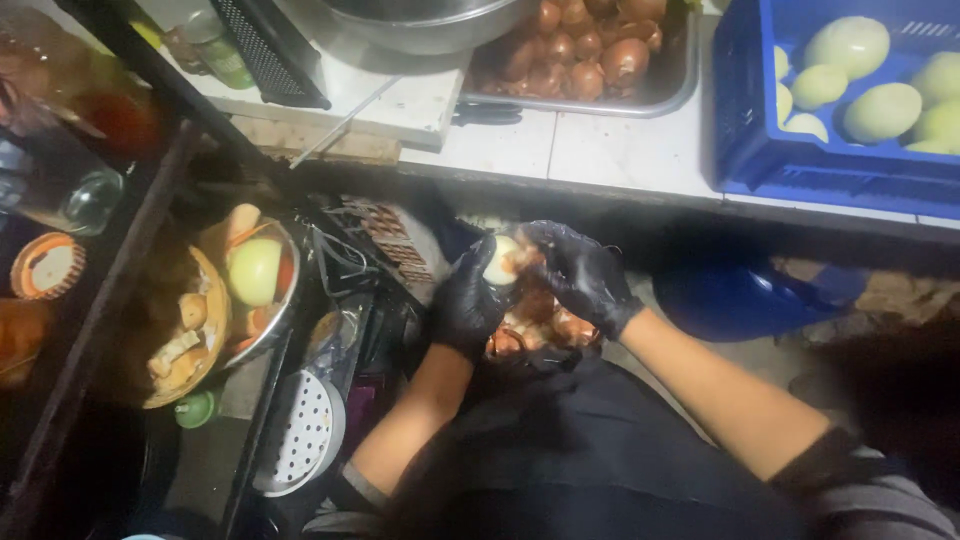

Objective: Peeling multiple onions with a paring knife and placing them into a blue container.

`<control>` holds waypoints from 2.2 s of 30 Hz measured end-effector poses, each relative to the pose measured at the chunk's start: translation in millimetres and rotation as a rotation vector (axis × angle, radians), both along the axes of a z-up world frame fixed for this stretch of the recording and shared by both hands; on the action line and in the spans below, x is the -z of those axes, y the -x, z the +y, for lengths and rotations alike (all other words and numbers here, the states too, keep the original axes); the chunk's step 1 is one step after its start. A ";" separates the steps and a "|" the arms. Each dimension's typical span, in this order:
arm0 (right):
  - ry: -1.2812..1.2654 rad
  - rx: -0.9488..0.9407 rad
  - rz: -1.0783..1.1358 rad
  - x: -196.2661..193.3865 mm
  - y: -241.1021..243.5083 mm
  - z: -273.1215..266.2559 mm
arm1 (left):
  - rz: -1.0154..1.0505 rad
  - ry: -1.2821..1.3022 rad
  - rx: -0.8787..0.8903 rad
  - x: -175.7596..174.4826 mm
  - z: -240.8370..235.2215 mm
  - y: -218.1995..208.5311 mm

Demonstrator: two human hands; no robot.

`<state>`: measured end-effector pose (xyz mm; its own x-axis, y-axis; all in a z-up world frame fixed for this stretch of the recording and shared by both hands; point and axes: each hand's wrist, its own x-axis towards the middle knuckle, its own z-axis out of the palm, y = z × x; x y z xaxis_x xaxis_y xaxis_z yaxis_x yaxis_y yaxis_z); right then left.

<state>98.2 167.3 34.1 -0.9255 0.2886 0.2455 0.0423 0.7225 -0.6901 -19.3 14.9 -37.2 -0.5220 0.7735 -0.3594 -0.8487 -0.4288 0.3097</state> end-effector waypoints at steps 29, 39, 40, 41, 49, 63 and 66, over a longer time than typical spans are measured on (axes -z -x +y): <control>-0.567 -0.043 0.125 114.0 -28.9 30.1 | 0.045 0.157 -0.119 56.9 -13.5 15.0; 0.115 -0.350 -0.551 -99.2 -56.3 55.9 | 1.158 0.588 -0.073 64.7 -37.2 2.0; 0.424 -0.476 -0.267 -106.8 -64.4 70.8 | 1.130 0.575 -0.057 67.9 -40.6 -4.7; 0.728 -0.589 0.029 -114.3 -72.9 85.7 | 1.102 0.563 -0.042 70.4 -44.6 -12.3; 1.410 0.316 -0.140 -39.1 -102.9 102.1 | 0.915 0.411 0.038 58.4 -24.1 -84.1; 0.878 -0.113 -0.153 56.1 -237.8 168.8 | 0.688 0.082 0.077 -18.3 113.7 -176.1; 0.869 -0.019 -0.176 35.6 -256.0 202.6 | 0.641 0.023 0.076 -38.6 134.5 -182.4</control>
<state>354.2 369.9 -1.6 -0.9355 0.2913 -0.1999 0.1930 -0.0527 -0.9798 163.2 149.3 1.5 -0.5826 0.8127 -0.0109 -0.5199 -0.3623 0.7736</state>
